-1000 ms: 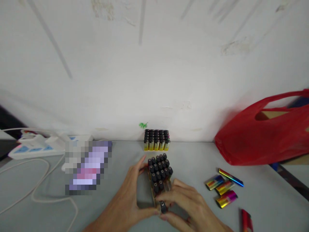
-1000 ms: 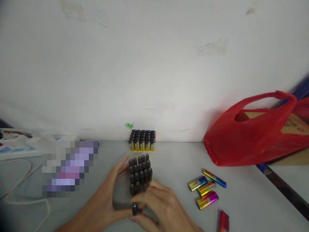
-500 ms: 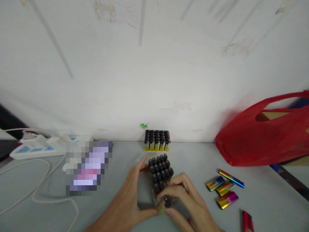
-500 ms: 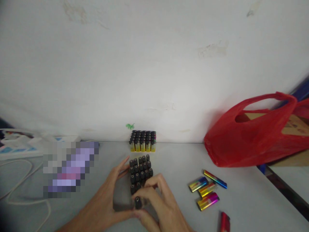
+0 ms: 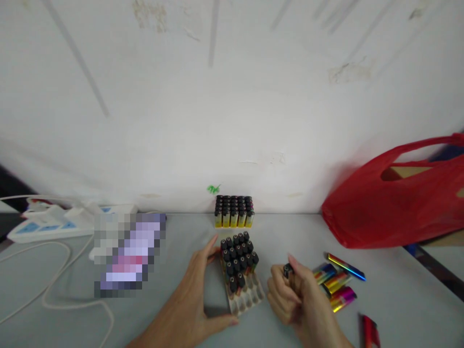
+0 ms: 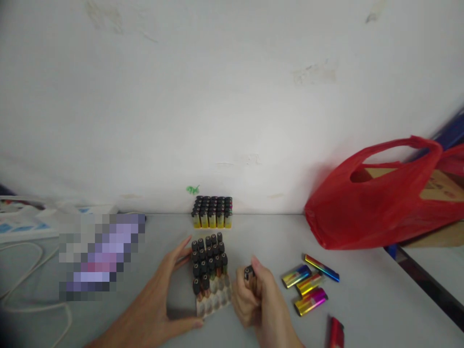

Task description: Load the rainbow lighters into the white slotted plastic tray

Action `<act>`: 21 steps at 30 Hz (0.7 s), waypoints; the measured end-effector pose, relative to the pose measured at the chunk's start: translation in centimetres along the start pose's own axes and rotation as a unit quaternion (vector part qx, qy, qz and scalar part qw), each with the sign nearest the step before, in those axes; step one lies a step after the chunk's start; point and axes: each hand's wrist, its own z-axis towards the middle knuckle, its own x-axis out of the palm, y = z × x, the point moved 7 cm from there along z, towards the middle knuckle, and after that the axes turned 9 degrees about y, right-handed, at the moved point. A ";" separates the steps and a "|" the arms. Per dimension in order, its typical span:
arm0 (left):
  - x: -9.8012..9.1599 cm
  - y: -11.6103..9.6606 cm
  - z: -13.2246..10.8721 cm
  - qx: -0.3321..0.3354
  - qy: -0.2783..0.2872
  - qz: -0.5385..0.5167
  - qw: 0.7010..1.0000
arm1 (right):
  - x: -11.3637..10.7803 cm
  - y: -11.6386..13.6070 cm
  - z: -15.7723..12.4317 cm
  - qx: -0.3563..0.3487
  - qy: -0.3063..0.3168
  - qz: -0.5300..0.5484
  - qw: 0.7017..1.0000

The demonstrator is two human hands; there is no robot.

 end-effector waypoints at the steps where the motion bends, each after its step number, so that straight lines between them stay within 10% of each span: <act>1: 0.0 0.0 0.0 0.000 0.002 0.001 1.000 | 0.1 -0.2 0.0 0.009 0.006 0.015 1.000; 21: 0.0 0.1 0.0 0.017 0.000 0.015 1.000 | 1.2 -0.5 0.1 -0.004 0.045 0.048 0.998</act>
